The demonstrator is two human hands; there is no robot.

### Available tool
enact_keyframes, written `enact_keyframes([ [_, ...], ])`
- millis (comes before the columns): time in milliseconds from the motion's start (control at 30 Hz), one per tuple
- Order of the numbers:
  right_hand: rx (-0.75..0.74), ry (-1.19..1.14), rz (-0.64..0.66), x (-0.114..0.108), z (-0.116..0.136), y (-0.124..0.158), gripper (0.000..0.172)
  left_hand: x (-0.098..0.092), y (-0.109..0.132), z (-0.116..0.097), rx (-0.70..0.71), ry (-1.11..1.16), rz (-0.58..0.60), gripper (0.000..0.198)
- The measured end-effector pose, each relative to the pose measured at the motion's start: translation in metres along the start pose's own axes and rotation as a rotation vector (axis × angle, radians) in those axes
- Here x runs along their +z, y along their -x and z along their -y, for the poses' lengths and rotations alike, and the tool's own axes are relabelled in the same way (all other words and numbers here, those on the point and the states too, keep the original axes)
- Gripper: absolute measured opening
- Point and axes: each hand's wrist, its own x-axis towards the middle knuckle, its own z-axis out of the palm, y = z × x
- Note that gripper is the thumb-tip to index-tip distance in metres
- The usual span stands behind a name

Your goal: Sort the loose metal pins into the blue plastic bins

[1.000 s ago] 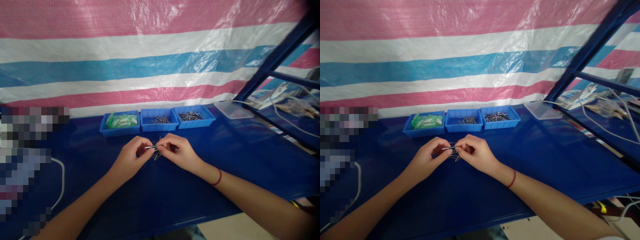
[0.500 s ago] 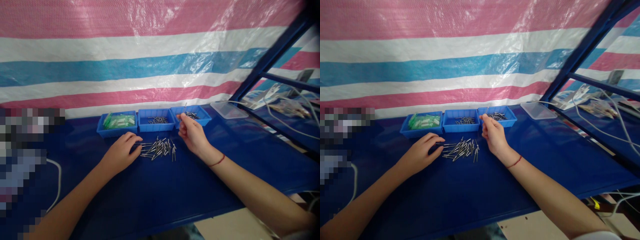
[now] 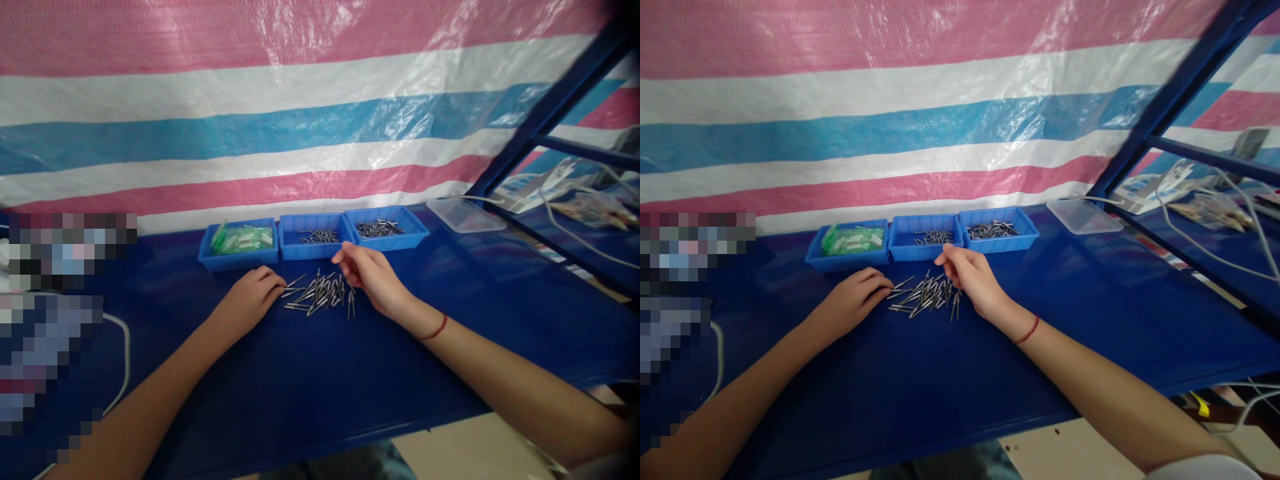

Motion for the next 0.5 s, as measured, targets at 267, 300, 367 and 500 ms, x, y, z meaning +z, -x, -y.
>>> enact_keyframes([
  [267,-0.093,0.261,0.077,0.004,-0.001,0.004,0.041,-0.011,0.003,0.011,0.065,-0.014,0.006,0.031],
  [300,-0.098,0.275,0.082,0.004,-0.001,0.005,0.041,-0.012,0.003,0.013,0.061,-0.030,0.011,0.030],
  [367,-0.107,0.292,0.092,0.004,-0.001,0.005,0.042,-0.014,0.003,0.016,0.039,-0.054,0.035,0.029],
  [500,-0.116,0.317,0.110,0.005,-0.001,0.006,0.041,-0.017,0.002,0.019,-0.004,-0.055,0.099,0.022],
])
